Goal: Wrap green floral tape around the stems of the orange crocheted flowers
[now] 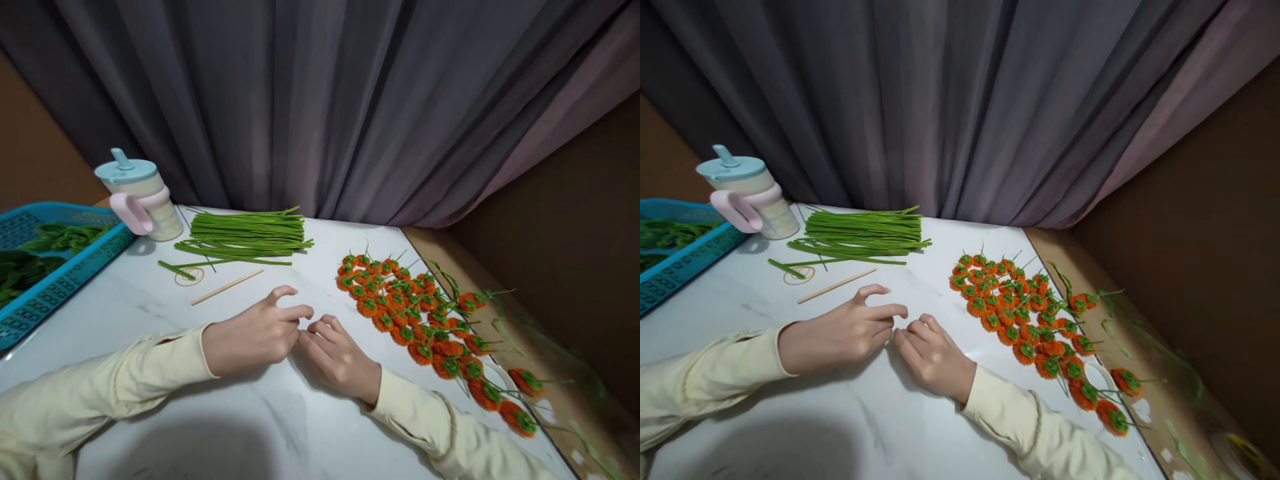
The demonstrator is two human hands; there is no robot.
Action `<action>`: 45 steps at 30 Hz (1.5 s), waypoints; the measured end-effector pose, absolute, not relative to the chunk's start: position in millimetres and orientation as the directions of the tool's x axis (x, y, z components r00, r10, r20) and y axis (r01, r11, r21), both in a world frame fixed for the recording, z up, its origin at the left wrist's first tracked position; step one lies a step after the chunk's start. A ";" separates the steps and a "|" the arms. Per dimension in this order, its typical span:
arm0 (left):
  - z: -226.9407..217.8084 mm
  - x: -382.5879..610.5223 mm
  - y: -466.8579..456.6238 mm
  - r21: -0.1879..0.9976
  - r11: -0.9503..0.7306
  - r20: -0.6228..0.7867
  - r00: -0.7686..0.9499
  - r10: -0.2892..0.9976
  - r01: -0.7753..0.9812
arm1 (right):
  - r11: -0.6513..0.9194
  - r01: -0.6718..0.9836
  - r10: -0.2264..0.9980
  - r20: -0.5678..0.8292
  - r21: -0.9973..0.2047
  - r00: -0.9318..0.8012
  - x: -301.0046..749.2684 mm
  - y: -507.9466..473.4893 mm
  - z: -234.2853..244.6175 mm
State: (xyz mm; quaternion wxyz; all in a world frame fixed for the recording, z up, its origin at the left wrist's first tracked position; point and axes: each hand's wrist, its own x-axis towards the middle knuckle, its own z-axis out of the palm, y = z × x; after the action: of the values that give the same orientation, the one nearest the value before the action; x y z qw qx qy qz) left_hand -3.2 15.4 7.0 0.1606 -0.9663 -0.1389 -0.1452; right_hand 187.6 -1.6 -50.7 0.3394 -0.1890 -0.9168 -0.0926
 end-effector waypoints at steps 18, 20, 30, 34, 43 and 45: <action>7.6 -13.3 41.4 0.778 -0.474 -0.204 0.880 0.429 0.412 | 0.898 0.300 0.010 0.666 0.323 -0.746 190.1 -5.8 -43.3; 5.0 -13.5 45.0 0.849 -0.349 -0.252 0.884 0.393 0.397 | 0.899 0.295 0.008 0.660 0.324 -0.751 190.4 -6.1 -42.8; -2.6 -9.7 54.7 0.907 0.039 -0.412 0.864 0.289 0.420 | 0.914 0.279 0.014 0.666 0.294 -0.746 193.8 -6.9 -44.1; -5.6 -9.6 58.6 0.898 0.109 -0.441 0.861 0.254 0.427 | 0.911 0.288 0.017 0.671 0.295 -0.742 192.6 -6.8 -42.9; 7.2 -4.7 34.3 0.687 -0.522 -0.129 0.792 0.597 0.505 | 0.918 0.365 0.138 0.733 0.158 -0.666 189.4 -6.5 -46.1; 9.4 -3.3 26.2 0.583 -0.659 0.040 0.793 0.607 0.476 | 0.923 0.376 0.194 0.748 0.079 -0.634 188.3 -5.6 -47.9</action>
State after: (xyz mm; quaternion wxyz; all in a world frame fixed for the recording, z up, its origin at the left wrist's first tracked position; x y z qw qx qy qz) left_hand -3.3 26.2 9.4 -0.2839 -0.9034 -0.2997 -0.1162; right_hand 188.3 -5.6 -47.9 0.3969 -0.1587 -0.8967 -0.1144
